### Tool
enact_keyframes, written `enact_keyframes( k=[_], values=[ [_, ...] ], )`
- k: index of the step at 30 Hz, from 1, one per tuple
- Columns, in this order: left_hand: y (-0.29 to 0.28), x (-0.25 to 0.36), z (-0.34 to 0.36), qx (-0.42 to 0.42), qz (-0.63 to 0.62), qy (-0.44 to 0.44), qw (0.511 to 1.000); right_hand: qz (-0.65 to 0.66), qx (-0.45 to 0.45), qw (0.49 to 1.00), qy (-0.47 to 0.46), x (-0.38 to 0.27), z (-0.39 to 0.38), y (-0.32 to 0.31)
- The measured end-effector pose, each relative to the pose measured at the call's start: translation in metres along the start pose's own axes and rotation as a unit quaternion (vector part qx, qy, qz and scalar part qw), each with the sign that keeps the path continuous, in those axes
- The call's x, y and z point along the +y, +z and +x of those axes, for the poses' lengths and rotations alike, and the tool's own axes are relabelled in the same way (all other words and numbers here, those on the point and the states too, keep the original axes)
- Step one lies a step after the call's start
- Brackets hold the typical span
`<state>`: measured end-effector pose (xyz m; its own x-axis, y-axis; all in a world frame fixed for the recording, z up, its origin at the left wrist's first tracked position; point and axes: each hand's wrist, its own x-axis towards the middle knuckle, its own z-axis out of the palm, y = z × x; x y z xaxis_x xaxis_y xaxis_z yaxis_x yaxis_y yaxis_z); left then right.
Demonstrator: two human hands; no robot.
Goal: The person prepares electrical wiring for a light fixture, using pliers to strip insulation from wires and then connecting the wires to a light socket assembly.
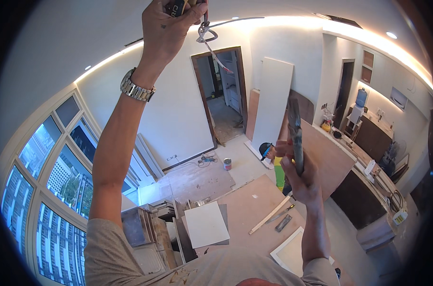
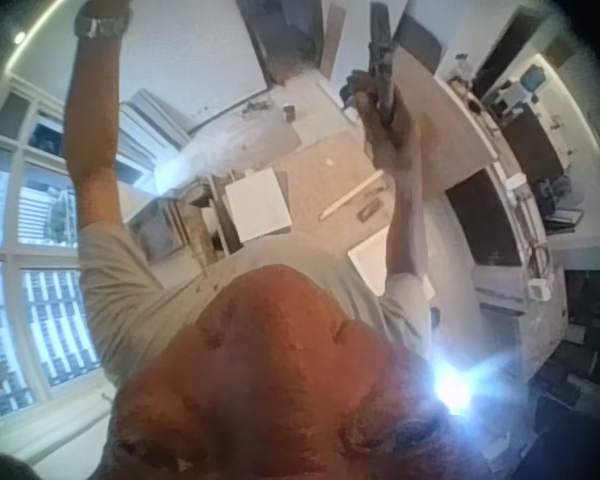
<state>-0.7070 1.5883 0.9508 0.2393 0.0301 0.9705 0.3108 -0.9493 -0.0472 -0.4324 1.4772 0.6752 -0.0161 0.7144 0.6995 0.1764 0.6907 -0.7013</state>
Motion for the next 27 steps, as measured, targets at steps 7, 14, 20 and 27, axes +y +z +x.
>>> enact_keyframes(
  k=[7,14,20,27],
  values=[
    [-0.009,0.001,0.003,-0.006,-0.061,-0.021,0.998,0.017,-0.087,0.996,0.026,-0.048,0.070,0.008],
    [-0.006,0.010,0.007,-0.049,-0.056,-0.009,0.997,-0.041,-0.103,0.994,-0.012,-0.072,0.112,0.017],
    [-0.009,0.009,0.007,-0.045,-0.047,-0.077,0.995,-0.038,-0.100,0.994,-0.025,-0.081,0.125,0.023],
    [-0.014,-0.005,0.008,-0.063,-0.182,-0.063,0.979,-0.081,-0.071,0.988,-0.107,-0.081,0.146,0.026]
  ],
)
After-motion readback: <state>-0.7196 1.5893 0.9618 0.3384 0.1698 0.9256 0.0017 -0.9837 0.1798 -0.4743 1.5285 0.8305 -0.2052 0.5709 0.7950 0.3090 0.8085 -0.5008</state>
